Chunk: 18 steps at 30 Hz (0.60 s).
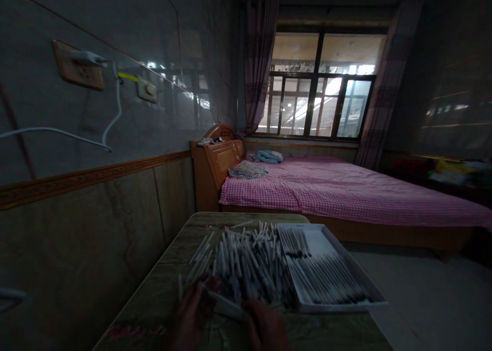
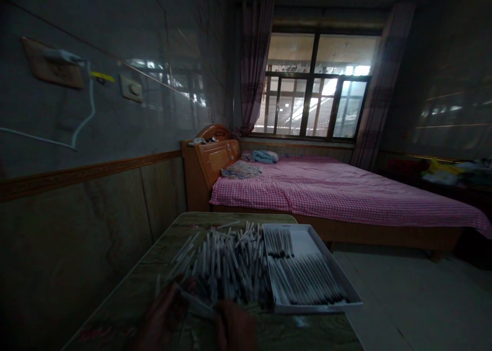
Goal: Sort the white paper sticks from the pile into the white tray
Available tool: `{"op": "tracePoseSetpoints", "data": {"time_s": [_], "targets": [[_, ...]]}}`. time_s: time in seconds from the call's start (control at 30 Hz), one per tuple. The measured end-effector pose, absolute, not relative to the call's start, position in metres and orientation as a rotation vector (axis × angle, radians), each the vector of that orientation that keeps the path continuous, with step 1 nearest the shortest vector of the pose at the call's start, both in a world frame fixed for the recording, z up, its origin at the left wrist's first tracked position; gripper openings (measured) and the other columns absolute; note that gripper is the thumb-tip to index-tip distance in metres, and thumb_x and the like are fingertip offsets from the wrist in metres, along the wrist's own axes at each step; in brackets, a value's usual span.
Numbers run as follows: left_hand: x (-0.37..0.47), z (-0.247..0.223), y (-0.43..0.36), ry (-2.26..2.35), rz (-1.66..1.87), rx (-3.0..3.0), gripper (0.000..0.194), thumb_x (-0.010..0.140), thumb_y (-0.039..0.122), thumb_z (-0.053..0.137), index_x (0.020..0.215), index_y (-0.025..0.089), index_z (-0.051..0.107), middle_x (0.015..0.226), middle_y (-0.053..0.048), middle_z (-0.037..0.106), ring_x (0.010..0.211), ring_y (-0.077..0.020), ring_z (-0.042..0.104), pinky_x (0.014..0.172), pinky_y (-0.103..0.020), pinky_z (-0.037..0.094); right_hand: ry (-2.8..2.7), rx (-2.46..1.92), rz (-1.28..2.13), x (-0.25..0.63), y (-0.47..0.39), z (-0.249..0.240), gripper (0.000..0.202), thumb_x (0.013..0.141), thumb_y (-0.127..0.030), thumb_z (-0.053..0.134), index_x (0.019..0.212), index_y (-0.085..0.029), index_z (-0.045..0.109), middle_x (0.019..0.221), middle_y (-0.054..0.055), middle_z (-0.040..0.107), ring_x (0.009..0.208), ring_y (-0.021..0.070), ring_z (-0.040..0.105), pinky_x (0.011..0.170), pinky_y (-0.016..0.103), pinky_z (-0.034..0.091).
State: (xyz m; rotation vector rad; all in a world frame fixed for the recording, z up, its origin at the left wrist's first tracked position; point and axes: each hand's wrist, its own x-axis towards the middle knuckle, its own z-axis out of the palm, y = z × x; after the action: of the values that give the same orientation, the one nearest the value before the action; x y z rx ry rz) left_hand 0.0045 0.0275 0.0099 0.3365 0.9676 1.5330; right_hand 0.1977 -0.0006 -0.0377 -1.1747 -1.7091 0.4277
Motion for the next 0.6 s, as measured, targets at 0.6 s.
{"op": "tracePoseSetpoints", "data": {"time_s": [0.6], "targets": [[0.011,0.005,0.02,0.992,1.485,0.494,0.04,0.064,0.044,0.086,0.093,0.02,0.07,0.091,-0.009,0.083,0.102,-0.0337,0.076,0.089,-0.044,0.062,-2.072,-1.199,-0.047,0.204,0.006,-0.036,0.024,0.089,-0.015,0.061,0.109,-0.028,0.064,0.092,0.0,0.076,0.078,0.0179,0.075,0.066,0.021,0.052]]}}
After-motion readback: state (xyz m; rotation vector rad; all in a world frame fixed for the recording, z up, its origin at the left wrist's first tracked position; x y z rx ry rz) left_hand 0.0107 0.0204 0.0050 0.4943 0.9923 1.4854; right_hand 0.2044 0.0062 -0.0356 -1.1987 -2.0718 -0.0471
